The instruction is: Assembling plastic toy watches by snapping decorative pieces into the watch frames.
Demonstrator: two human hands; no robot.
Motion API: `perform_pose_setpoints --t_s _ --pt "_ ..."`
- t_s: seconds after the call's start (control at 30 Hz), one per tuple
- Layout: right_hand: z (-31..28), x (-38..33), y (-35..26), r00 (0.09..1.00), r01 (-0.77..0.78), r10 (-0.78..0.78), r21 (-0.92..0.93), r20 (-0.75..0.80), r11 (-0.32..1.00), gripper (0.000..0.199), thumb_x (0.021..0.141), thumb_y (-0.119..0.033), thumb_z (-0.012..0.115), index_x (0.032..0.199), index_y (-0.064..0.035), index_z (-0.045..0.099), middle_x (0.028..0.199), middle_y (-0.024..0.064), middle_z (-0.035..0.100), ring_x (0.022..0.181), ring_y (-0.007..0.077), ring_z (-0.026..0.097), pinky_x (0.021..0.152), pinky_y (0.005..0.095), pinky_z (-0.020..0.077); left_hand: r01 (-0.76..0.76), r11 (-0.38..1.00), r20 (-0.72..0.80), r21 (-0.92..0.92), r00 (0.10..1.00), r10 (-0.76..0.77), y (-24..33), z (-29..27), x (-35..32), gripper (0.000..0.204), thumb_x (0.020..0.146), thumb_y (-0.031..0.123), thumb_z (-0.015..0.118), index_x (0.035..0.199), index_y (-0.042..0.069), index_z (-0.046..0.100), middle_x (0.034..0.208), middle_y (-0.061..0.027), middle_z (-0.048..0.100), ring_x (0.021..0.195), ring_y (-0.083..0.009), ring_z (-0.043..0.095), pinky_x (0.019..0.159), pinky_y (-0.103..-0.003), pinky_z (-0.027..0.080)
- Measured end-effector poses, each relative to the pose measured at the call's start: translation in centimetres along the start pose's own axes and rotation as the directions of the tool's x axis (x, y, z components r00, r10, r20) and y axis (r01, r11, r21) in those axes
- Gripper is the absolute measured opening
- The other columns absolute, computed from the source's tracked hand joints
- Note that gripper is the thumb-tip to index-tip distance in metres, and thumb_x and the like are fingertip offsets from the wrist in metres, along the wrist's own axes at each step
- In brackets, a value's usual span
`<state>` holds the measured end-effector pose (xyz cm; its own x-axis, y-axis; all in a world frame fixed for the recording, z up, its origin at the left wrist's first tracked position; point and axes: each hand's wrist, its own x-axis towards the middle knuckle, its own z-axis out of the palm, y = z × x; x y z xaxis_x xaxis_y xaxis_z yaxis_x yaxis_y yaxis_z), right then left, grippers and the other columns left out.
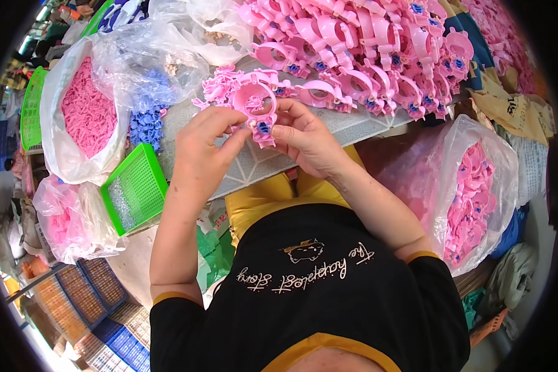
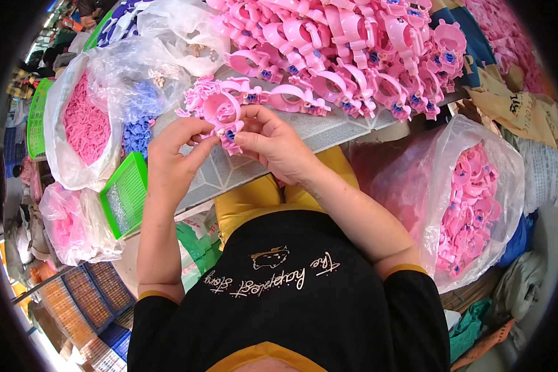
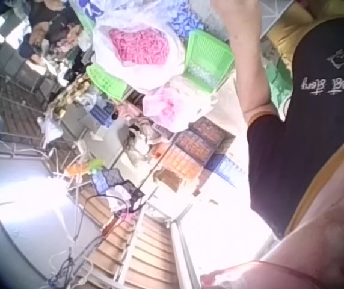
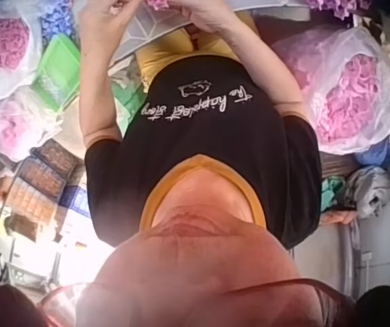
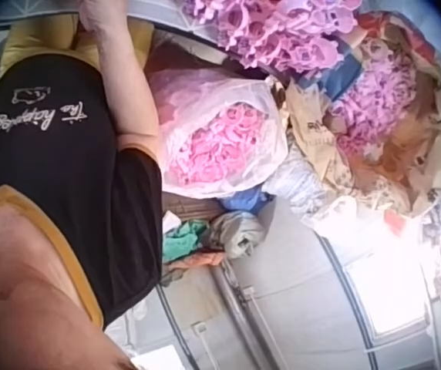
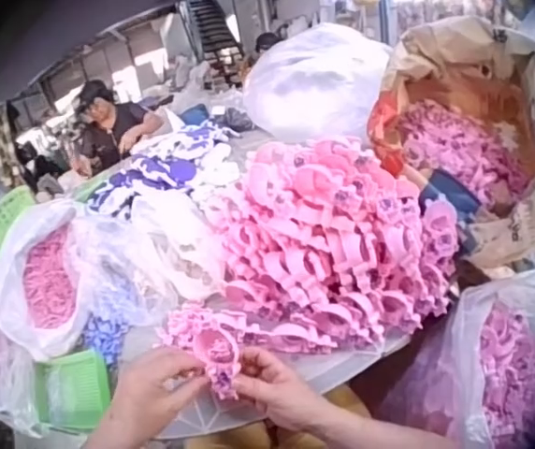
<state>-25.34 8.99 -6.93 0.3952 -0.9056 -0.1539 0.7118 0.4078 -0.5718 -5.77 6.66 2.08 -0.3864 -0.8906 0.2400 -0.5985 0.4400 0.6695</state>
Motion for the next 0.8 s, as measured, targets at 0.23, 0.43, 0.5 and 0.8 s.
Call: perform_pose_setpoints --t_s 0.23,0.43,0.5,0.8 --pt "0.0 0.0 -0.1 1.000 -0.015 0.015 -0.010 -0.024 1.000 0.039 0.097 -0.003 0.066 0.133 -0.0093 0.052 0.128 0.0054 0.059 0.117 0.0165 0.063 0.101 0.0339 0.0534 0.023 0.999 -0.067 -0.030 0.997 -0.025 -0.1 1.1 -0.1 0.016 0.082 0.004 0.078 0.097 0.003 0.074 0.091 -0.0105 0.072 0.077 -0.0221 0.070 0.068 -0.032 0.055" --pt "0.2 -0.2 -0.2 1.000 0.007 -0.007 -0.011 -0.028 1.000 0.036 0.098 -0.009 0.068 0.131 -0.0100 0.054 0.120 0.0044 0.063 0.109 0.0128 0.063 0.097 0.0302 0.0526 -0.029 0.999 -0.032 0.020 0.999 0.030 0.3 1.0 0.0 0.014 0.082 0.003 0.078 0.096 0.003 0.074 0.090 -0.0095 0.072 0.073 -0.0206 0.069 0.065 -0.031 0.054" --pt "0.2 -0.1 -0.1 1.000 0.013 -0.013 -0.014 -0.010 1.000 0.036 0.098 -0.009 0.069 0.131 -0.0100 0.054 0.119 0.0041 0.063 0.109 0.0126 0.063 0.096 0.0298 0.0526 -0.002 1.000 -0.060 0.000 0.998 0.002 0.0 1.3 -0.1 0.014 0.082 0.003 0.078 0.096 0.003 0.074 0.089 -0.0090 0.072 0.073 -0.0203 0.069 0.065 -0.031 0.054" --pt "-0.7 -0.2 0.4 1.000 0.025 -0.025 0.019 0.010 1.000 0.035 0.096 -0.006 0.071 0.128 -0.0094 0.057 0.117 0.0032 0.063 0.107 0.0121 0.063 0.091 0.0280 0.0529 -0.090 0.989 -0.063 0.121 0.993 0.098 0.0 1.8 -0.8 0.012 0.084 0.004 0.077 0.096 0.004 0.074 0.089 -0.0105 0.070 0.080 -0.0263 0.069 0.069 -0.035 0.054"
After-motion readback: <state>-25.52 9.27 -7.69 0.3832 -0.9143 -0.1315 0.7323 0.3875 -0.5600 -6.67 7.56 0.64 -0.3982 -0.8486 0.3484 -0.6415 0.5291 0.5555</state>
